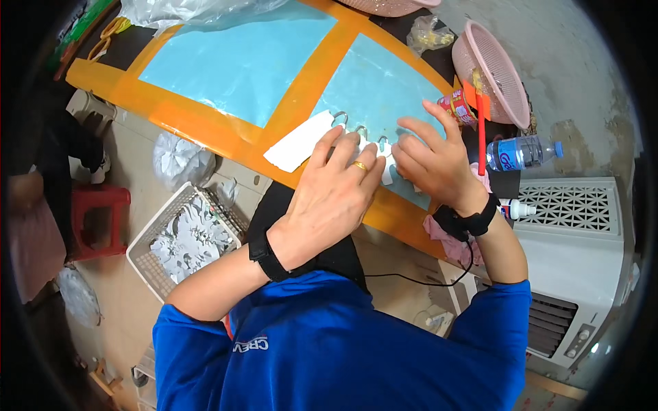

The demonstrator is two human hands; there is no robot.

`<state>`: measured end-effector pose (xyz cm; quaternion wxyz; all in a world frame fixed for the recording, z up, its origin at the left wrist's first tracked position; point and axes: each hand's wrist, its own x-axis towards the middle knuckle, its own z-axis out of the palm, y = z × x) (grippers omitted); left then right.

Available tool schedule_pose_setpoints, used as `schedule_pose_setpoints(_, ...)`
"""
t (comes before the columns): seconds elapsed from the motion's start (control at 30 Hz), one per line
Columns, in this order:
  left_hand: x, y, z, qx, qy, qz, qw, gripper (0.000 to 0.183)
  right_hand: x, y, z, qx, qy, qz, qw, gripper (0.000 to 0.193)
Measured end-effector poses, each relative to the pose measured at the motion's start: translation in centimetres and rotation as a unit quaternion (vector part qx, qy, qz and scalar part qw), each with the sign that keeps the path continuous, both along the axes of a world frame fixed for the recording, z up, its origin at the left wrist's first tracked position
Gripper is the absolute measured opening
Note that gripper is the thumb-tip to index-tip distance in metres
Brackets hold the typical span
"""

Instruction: Manually assembling small white components and metal rings for shoe manufacturing.

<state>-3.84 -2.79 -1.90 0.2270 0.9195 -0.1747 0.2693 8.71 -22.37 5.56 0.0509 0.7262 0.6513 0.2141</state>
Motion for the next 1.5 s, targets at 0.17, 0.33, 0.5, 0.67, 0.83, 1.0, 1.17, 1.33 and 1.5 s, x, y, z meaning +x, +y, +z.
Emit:
schedule_pose_setpoints(0.17, -0.1, 0.0, 0.5, -0.006, 0.018, -0.012, 1.000, 0.043, -0.6, 0.2, -0.3, 0.043, 0.034, -0.030, 0.998, 0.015)
schedule_pose_setpoints(0.33, -0.1, 0.3, 0.4, -0.008, 0.021, -0.015, 1.000, 0.044, -1.4, -0.2, 0.3, 0.149, 0.180, -0.147, 0.961, 0.018)
schedule_pose_setpoints(0.5, -0.1, 0.4, 0.6, -0.011, 0.037, -0.024, 0.999, 0.047, -3.1, 0.9, 0.3, 0.199, 0.309, -0.238, 0.899, 0.015)
schedule_pose_setpoints(0.67, 0.0, 0.4, 0.4, -0.011, 0.027, -0.025, 0.999, 0.048, -2.9, 2.1, -0.7, 0.186, 0.295, -0.316, 0.882, 0.014)
schedule_pose_setpoints(0.83, 0.0, 0.2, 0.4, -0.017, 0.022, -0.028, 0.999, 0.048, -3.3, 1.9, -1.2, 0.193, 0.350, -0.366, 0.840, 0.016)
schedule_pose_setpoints(1.0, 0.1, 0.4, 0.4, -0.018, 0.020, -0.035, 0.999, 0.049, -3.9, 2.2, -1.9, 0.216, 0.321, -0.354, 0.851, 0.014)
schedule_pose_setpoints(1.17, 0.2, 0.3, 0.1, -0.009, 0.010, -0.036, 0.999, 0.047, -4.8, 2.4, -2.8, 0.234, 0.253, -0.318, 0.883, 0.016)
schedule_pose_setpoints(1.33, 0.2, 0.5, 0.2, -0.006, 0.014, -0.042, 0.999, 0.047, -5.1, 2.9, -2.9, 0.248, 0.277, -0.331, 0.867, 0.020)
schedule_pose_setpoints(1.5, 0.2, 0.5, 0.3, -0.005, 0.015, -0.043, 0.999, 0.046, -4.6, 2.7, -3.4, 0.311, 0.405, -0.376, 0.773, 0.023)
